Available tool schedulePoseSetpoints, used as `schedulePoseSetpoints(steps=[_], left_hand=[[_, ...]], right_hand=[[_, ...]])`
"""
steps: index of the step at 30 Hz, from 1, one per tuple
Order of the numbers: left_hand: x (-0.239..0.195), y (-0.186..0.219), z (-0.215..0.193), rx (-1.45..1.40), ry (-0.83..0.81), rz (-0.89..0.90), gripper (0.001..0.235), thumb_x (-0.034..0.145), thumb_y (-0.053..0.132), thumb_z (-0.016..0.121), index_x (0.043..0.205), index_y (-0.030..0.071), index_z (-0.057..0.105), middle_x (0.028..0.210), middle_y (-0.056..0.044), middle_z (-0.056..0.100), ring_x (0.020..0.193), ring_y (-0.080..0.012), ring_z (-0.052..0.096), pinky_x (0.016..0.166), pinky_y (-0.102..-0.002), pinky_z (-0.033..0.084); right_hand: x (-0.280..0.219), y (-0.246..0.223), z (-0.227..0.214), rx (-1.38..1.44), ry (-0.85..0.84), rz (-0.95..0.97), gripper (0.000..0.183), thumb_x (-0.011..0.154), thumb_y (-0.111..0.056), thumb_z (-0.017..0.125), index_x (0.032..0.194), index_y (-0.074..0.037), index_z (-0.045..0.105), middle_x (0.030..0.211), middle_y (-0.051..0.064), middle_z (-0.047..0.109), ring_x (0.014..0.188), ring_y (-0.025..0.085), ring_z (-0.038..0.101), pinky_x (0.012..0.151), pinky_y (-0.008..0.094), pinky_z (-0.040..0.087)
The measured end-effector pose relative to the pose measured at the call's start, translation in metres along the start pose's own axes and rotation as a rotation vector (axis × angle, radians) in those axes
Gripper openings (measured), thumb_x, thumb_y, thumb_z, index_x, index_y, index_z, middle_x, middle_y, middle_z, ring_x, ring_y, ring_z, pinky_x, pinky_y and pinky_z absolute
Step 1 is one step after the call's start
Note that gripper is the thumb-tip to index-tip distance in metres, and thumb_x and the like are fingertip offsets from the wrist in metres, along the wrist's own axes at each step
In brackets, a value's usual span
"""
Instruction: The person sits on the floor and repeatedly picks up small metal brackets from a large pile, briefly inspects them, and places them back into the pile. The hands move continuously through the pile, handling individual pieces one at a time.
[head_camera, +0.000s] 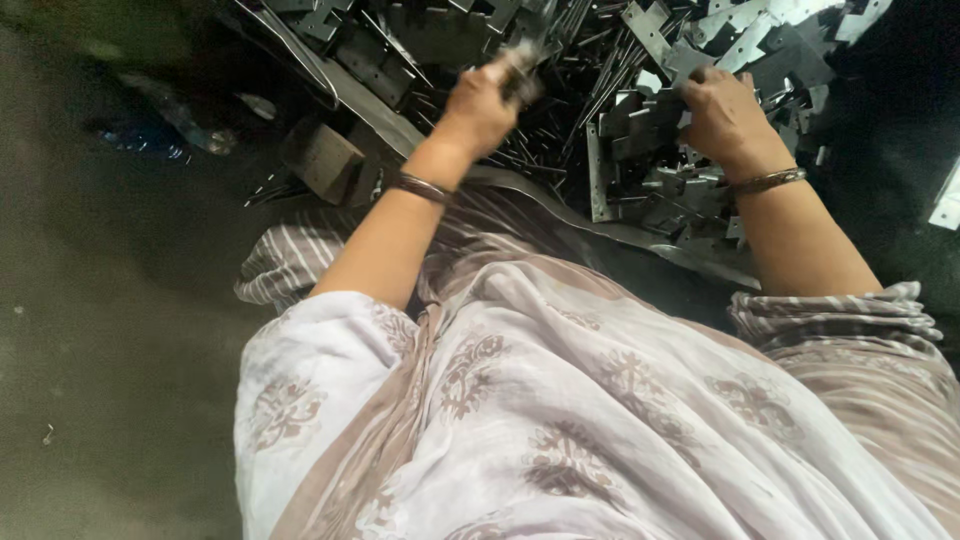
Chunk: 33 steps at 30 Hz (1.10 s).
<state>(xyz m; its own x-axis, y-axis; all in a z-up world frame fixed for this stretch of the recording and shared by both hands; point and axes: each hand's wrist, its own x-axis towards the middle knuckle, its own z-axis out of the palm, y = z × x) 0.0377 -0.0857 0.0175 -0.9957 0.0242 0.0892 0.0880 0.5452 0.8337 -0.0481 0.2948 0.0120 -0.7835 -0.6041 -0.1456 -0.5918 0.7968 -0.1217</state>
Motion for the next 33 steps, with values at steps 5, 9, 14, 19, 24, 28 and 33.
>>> schedulePoseSetpoints(steps=[5,9,14,19,24,28,33], left_hand=[[-0.021,0.008,0.064,0.459,-0.542,0.108,0.029,0.078,0.025,0.082,0.102,0.011,0.074,0.101,-0.018,0.074,0.098,-0.0390,0.070,0.083,-0.048,0.058],[-0.025,0.008,0.081,0.484,-0.555,0.133,0.027,0.078,0.009,0.074,0.104,0.017,0.076,0.102,-0.016,0.075,0.099,-0.0375,0.071,0.084,-0.047,0.059],[-0.021,-0.008,0.072,0.160,-0.306,0.178,0.033,0.082,0.006,0.069,0.114,0.013,0.068,0.101,-0.012,0.076,0.092,-0.0314,0.072,0.079,-0.046,0.058],[-0.032,-0.027,0.024,-1.222,0.153,-0.469,0.017,0.104,0.014,0.061,0.117,0.005,0.067,0.101,-0.009,0.068,0.085,-0.0191,0.061,0.079,-0.039,0.052],[-0.033,-0.019,-0.020,-1.739,0.278,-0.527,0.023,0.100,0.011,0.050,0.109,0.000,0.068,0.105,-0.015,0.072,0.095,-0.0261,0.071,0.091,-0.043,0.059],[-0.041,0.010,0.006,-1.760,0.060,-0.555,0.031,0.099,0.007,0.047,0.125,0.002,0.064,0.117,-0.016,0.071,0.110,-0.0319,0.070,0.105,-0.046,0.056],[-0.052,0.051,0.054,-1.908,-0.362,-0.514,0.043,0.105,0.027,0.055,0.141,0.004,0.055,0.133,-0.019,0.064,0.126,-0.0375,0.063,0.113,-0.051,0.053]], right_hand=[[-0.013,-0.006,-0.001,0.130,-0.051,-0.061,0.049,0.075,-0.010,0.081,0.123,-0.011,0.071,0.130,0.015,0.066,0.120,0.037,0.062,0.110,0.060,0.049],[-0.011,-0.018,-0.018,-0.030,-0.051,-0.144,0.046,0.065,-0.007,0.088,0.109,-0.010,0.077,0.107,0.012,0.075,0.107,0.037,0.067,0.100,0.064,0.045],[-0.017,-0.005,-0.051,0.197,0.115,-0.155,0.015,0.092,0.007,0.076,0.098,-0.007,0.073,0.097,0.011,0.075,0.094,0.025,0.073,0.087,0.041,0.063],[-0.067,0.007,-0.073,0.856,0.480,0.130,0.014,0.107,0.011,0.068,0.115,0.000,0.069,0.113,0.016,0.076,0.108,0.021,0.076,0.093,0.030,0.064],[-0.107,-0.008,-0.084,0.360,0.371,0.144,0.054,0.084,0.000,0.079,0.134,0.010,0.062,0.114,0.027,0.070,0.100,0.030,0.070,0.086,0.037,0.060],[-0.128,-0.018,-0.073,0.285,0.084,0.390,0.042,0.081,0.002,0.079,0.123,-0.003,0.079,0.107,0.025,0.074,0.088,0.031,0.070,0.080,0.041,0.059],[-0.126,-0.058,-0.053,0.977,0.419,0.457,0.022,0.101,-0.006,0.074,0.122,-0.003,0.078,0.112,0.015,0.076,0.097,0.020,0.072,0.086,0.029,0.061]])
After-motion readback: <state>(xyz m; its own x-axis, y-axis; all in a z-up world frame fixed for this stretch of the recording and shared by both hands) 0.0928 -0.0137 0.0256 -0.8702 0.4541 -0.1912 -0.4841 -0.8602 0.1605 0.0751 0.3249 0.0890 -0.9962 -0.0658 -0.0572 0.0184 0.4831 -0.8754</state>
